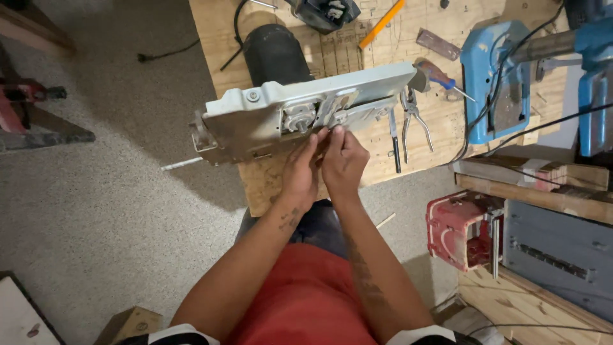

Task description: Disassembling a motor-driven tool assembly using various hand tools on a workbench.

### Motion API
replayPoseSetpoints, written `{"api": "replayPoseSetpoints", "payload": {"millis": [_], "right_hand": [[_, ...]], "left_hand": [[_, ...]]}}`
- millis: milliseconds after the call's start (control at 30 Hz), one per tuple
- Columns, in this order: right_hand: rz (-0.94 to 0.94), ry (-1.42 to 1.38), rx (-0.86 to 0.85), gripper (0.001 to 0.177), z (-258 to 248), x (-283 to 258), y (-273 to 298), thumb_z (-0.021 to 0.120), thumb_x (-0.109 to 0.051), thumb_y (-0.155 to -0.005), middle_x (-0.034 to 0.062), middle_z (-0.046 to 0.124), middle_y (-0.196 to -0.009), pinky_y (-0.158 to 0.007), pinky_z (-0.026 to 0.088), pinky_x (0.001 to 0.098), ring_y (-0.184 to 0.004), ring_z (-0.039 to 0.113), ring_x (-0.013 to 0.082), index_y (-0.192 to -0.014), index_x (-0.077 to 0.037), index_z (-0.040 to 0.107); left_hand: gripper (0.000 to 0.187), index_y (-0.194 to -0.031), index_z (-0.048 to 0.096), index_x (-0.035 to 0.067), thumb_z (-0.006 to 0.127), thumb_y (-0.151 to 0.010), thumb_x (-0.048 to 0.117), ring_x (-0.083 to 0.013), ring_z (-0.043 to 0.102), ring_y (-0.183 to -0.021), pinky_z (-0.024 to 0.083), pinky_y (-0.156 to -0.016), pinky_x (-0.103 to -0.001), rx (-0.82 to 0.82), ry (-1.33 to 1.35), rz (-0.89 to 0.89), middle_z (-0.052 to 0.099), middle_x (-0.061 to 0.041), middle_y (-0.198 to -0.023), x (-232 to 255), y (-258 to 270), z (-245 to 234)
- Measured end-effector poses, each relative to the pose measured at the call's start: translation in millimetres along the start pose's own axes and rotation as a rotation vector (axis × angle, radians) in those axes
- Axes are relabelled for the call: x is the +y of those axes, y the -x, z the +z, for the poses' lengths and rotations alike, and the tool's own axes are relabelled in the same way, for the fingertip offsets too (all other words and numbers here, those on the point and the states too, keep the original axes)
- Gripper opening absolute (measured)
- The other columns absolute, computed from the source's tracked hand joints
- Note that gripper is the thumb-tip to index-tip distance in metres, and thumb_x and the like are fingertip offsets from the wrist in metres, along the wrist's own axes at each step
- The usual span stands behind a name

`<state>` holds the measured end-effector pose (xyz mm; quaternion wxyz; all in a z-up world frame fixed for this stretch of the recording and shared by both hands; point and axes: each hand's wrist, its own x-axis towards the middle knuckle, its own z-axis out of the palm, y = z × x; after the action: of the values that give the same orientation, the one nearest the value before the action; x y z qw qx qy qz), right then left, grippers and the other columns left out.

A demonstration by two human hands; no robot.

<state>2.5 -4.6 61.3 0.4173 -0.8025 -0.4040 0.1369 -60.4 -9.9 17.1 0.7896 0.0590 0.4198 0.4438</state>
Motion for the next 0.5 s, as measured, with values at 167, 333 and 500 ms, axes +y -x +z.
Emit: {"api": "replayPoseSetpoints", "payload": {"millis": [167, 333, 500], "right_hand": [[-0.091, 0.090, 0.038, 0.015, -3, -6, -1, 0.074, -0.017, -0.095, 0.0130, 0.072, -0.066, -0.050, 0.055, 0.0394, -0.061, 0.073, 0.0340, -0.088, -0.003, 0.072], [-0.078, 0.137, 0.002, 0.034, -5, 0, 0, 0.057, -0.023, -0.104, 0.0193, 0.066, -0.063, -0.054, 0.051, 0.0490, -0.064, 0.069, 0.0421, -0.077, -0.004, 0.065], [-0.008, 0.075, -0.007, 0.020, -5, 3, -5, 0.072, -0.022, -0.096, 0.0122, 0.070, -0.065, -0.058, 0.056, 0.0405, -0.065, 0.073, 0.0334, -0.086, -0.004, 0.068]], "left_hand": [[0.046, -0.134, 0.070, 0.011, 0.068, -0.100, 0.043, -0.0330, 0.058, -0.131, 0.036, -0.112, -0.053, -0.015, -0.033, -0.004, 0.066, -0.014, -0.139, 8, 7, 5], [0.043, -0.130, 0.072, 0.009, 0.070, -0.099, 0.039, -0.0313, 0.061, -0.124, 0.040, -0.107, -0.050, 0.021, -0.007, -0.024, 0.068, -0.014, -0.133, -1, 4, 0], [0.044, -0.127, 0.073, 0.007, 0.069, -0.100, 0.041, -0.0311, 0.063, -0.122, 0.040, -0.107, -0.051, 0.027, 0.001, -0.030, 0.070, -0.013, -0.130, -2, -6, -2]]}}
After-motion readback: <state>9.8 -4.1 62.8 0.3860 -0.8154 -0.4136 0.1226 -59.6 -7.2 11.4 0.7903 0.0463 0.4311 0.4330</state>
